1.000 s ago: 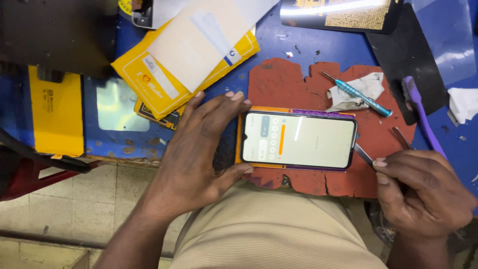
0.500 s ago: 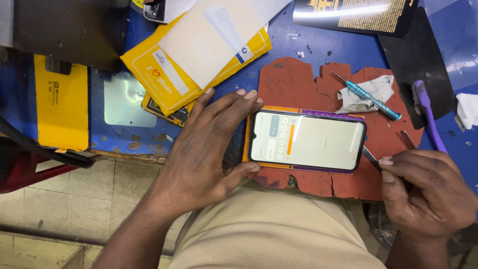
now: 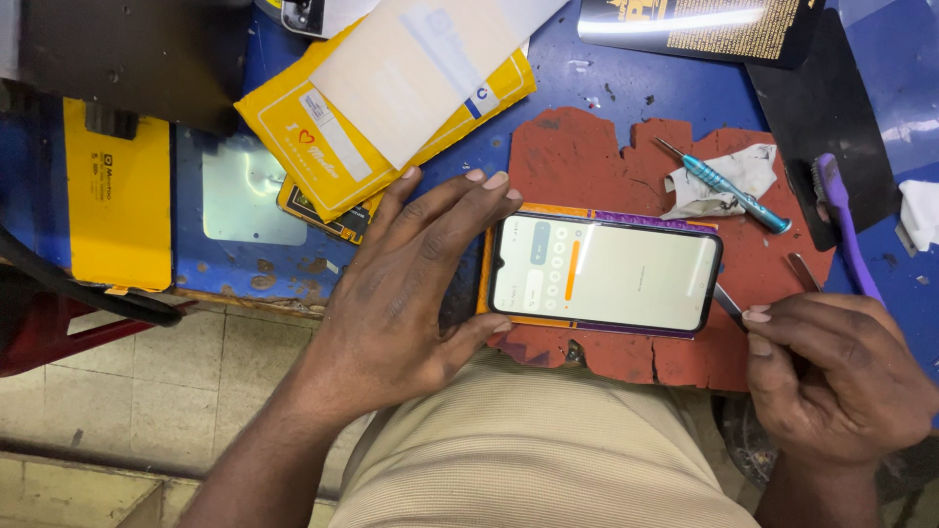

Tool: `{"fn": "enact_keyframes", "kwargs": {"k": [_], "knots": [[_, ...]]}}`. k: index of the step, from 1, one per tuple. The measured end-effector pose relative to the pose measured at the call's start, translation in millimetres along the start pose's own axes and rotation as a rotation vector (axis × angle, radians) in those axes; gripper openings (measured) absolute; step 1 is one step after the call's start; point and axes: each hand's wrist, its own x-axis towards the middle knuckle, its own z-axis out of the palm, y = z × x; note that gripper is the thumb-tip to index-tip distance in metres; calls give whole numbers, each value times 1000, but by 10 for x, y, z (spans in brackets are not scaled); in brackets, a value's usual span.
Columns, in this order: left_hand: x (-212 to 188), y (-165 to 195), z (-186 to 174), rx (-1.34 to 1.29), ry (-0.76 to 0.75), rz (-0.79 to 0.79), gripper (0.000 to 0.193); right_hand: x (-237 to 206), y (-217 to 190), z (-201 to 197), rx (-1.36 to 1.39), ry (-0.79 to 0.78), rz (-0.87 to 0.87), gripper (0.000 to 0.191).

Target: The person tests a smartphone's touchscreen and interface, then pries open the phone's back cover with a tool and removes the back panel. They work on the internal components, handle the battery area, and peel a yellow protective film from a replacement part.

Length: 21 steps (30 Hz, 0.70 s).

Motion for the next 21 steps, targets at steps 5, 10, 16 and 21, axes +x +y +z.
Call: {"fn": "enact_keyframes", "kwargs": {"k": [5, 10, 16, 21], "knots": [[-5, -5, -5, -1, 8, 12, 97, -2, 8, -4, -21, -4, -11, 10], [-3, -5, 7, 0, 6, 4, 97, 7, 24, -33, -53, -37, -18, 10], [-4, -13, 10, 0, 5, 3, 97, 8, 21, -3, -32, -6, -22, 9], [-3, -13, 17, 1, 7, 8, 97, 5, 20, 1, -19, 1, -21, 9]]}}
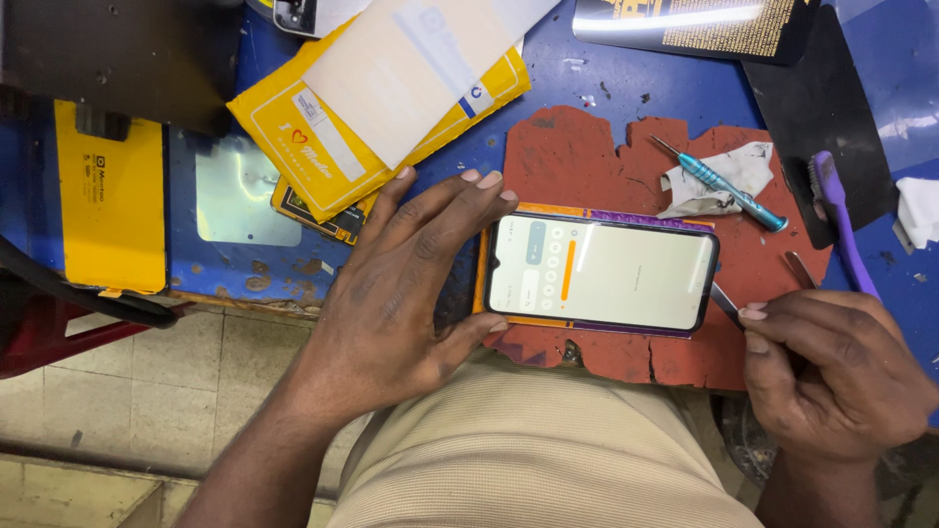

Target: The person tests a smartphone's touchscreen and interface, then pries open the phone's back cover with a tool and removes the back panel. They work on the internal components, handle the battery area, and peel a yellow protective film from a replacement part.

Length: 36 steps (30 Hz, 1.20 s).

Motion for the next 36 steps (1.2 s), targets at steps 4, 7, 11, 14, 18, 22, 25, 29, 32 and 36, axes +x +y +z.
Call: {"fn": "enact_keyframes", "kwargs": {"k": [4, 7, 11, 14, 18, 22, 25, 29, 32, 36], "knots": [[1, 2, -8, 1, -1, 0, 98, 26, -23, -5, 8, -5, -3, 9], [5, 5, -21, -6, -5, 2, 98, 100, -121, 7, -12, 9, -9, 8], [13, 14, -23, -7, -11, -1, 97, 287, -394, 33, -105, -50, -123, 19], [20, 20, -14, 30, -35, -5, 96, 417, -657, 152, -91, -96, -216, 31], [36, 20, -3, 33, -37, -10, 98, 583, -847, 299, -56, -172, -315, 40], [42, 19, -7, 18, -45, -21, 99, 682, -895, 372, -118, -249, -336, 40], [41, 20, -16, 27, -41, -6, 98, 705, -893, 381, -133, -263, -344, 40], [45, 16, -27, 38, -40, 2, 98, 691, -850, 354, -136, -247, -353, 37], [47, 17, -28, 10, -38, -12, 101, 660, -807, 330, -129, -224, -342, 36], [45, 17, -29, 8, -35, 0, 101, 607, -762, 291, -130, -219, -309, 36]]}}
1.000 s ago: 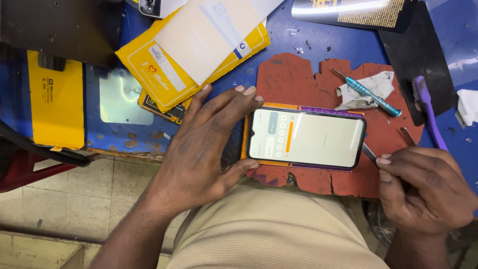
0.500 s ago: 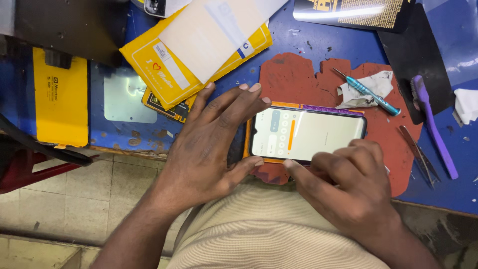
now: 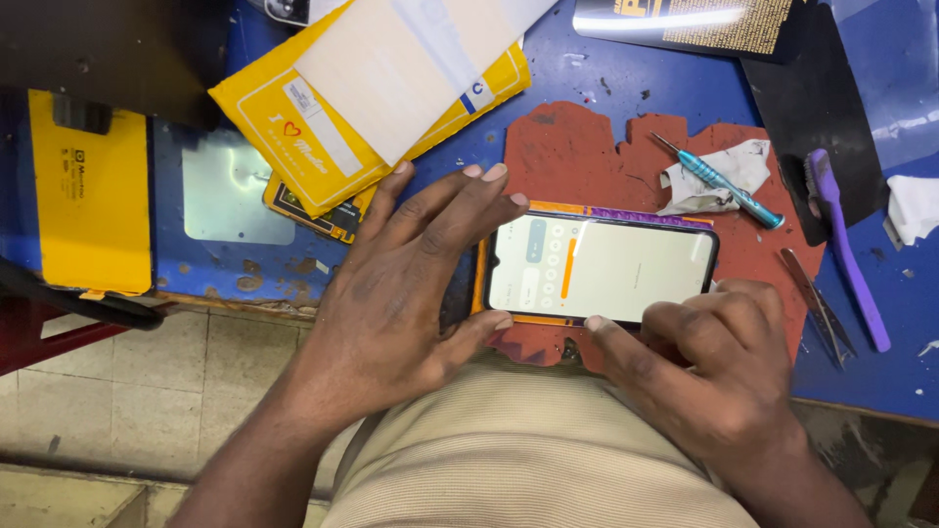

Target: The person tests a smartphone's touchscreen and interface, then pries open the phone's back cover with a tool and removes the back panel. They work on the internal components, handle the battery area, and peel a yellow protective film from a replacement part.

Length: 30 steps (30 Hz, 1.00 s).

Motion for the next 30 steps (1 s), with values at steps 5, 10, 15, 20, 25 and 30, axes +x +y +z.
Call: {"fn": "enact_keyframes", "kwargs": {"k": [5, 10, 15, 20, 25, 30], "knots": [[5, -6, 5, 5, -5, -5, 100, -66, 43, -23, -29, 8, 5, 33], [5, 0, 5, 20, 0, -1, 97, -118, 73, -36, -10, 18, 21, 32], [8, -10, 5, 18, -12, -7, 97, -146, 93, -52, -18, 17, 27, 33], [0, -27, 8, 19, -1, 12, 95, -149, 105, -80, -39, 32, 28, 32], [-5, -35, 9, 27, -3, 8, 97, -158, 100, -109, -40, 33, 49, 32], [-9, -31, 9, 20, 1, 11, 100, -185, 100, -117, -54, 45, 66, 32]]}}
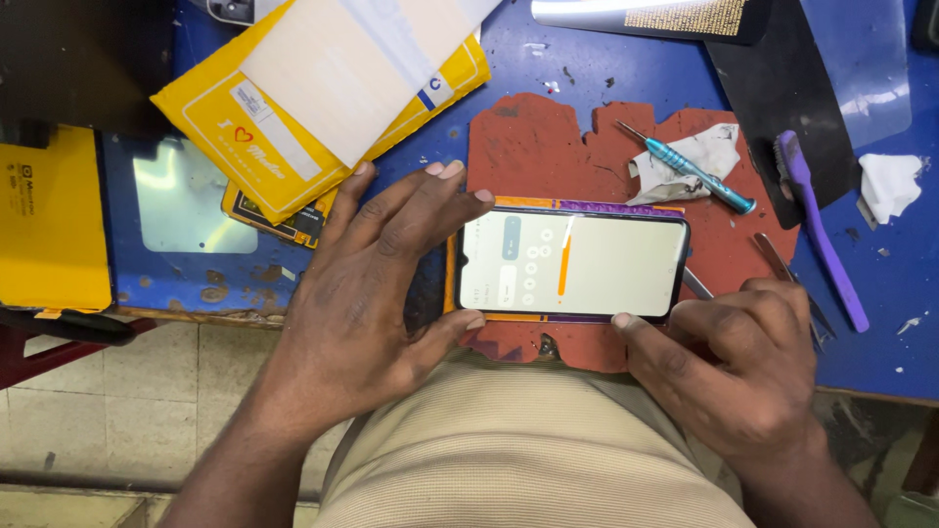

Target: The person tests a smartphone's touchscreen and interface, then pries open the phone's back cover with a tool and removes the back panel. They work on the internal components, handle the battery area, and peel a yellow protective film from a replacement part.

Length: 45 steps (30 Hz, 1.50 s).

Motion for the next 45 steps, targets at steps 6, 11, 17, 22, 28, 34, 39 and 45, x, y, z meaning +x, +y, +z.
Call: {"fn": "enact_keyframes", "kwargs": {"k": [6, 11, 17, 22, 28, 34, 39, 45], "knots": [[4, 4, -10, -3, -3, -10, 103, -24, 17, -7, 0, 3, 14, 27], [6, 10, -15, -15, -4, -19, 104, -25, 30, -38, -13, -1, 25, 27], [8, 12, -28, -20, -16, -33, 104, -43, 44, -61, -39, 2, 28, 27], [3, 8, -28, -8, -9, -32, 103, -71, 75, -66, -38, 8, 24, 27], [-13, 9, -26, 4, -1, -22, 99, -108, 90, -99, -36, -1, 39, 29], [-15, -4, -25, 14, -1, -22, 99, -149, 113, -105, -33, 0, 58, 30], [-16, -11, -21, 19, 1, -17, 99, -185, 128, -118, -35, 5, 64, 33], [-11, -2, -31, 9, -3, -25, 100, -222, 72, -110, -9, 44, 158, 33]]}}
